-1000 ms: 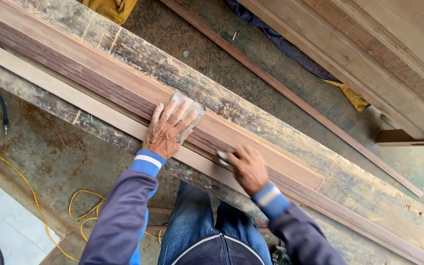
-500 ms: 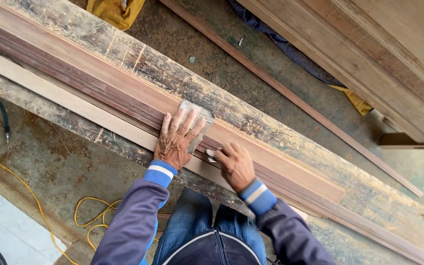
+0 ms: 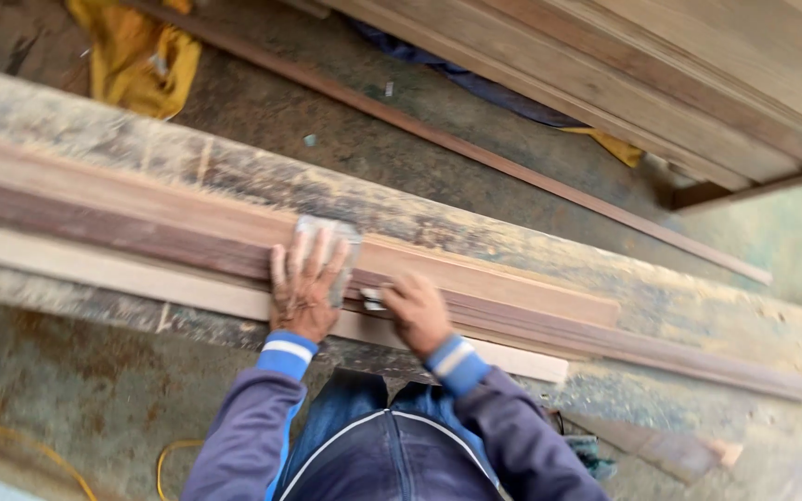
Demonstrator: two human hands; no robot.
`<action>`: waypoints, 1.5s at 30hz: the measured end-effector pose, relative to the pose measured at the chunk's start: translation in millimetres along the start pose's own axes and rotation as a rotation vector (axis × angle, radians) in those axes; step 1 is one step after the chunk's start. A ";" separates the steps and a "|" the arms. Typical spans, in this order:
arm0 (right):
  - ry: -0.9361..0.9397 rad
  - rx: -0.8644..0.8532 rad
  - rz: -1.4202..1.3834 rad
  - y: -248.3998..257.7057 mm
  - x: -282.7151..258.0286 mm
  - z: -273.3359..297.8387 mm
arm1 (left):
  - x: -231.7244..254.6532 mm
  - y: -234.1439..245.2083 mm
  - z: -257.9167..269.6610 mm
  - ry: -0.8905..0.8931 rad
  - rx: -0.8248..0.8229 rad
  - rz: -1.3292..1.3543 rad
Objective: Sanding narrow wooden strips by hand on a workbench.
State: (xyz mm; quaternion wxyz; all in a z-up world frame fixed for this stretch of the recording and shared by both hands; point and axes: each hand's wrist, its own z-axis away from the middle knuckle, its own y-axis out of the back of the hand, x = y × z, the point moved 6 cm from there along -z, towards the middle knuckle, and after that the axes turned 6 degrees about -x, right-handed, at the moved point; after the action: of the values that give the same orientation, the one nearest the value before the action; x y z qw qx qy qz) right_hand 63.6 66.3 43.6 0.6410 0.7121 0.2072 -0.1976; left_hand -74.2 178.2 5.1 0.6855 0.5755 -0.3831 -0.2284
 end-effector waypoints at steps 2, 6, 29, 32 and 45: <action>-0.070 0.057 0.036 28.2 -1.9 10.6 | 3.8 2.8 1.8 -0.034 0.040 0.029; -0.325 0.416 0.242 85.8 50.9 110.7 | 1.2 3.8 3.4 -0.024 0.100 0.046; -0.804 0.476 0.497 74.3 133.1 267.7 | -2.5 -5.6 4.8 -0.001 0.089 -0.022; -0.779 0.544 0.437 51.7 100.2 215.1 | -3.0 -8.3 5.8 0.002 0.088 -0.020; -1.022 0.584 0.459 138.2 216.8 368.4 | -1.7 -31.8 9.2 0.006 0.067 -0.038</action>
State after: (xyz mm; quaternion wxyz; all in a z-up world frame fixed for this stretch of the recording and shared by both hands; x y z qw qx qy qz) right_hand 314.8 -304.0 3.0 0.4645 0.6996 -0.3459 -0.4186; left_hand -78.4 166.4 -25.6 0.6625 0.6059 -0.3776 -0.2268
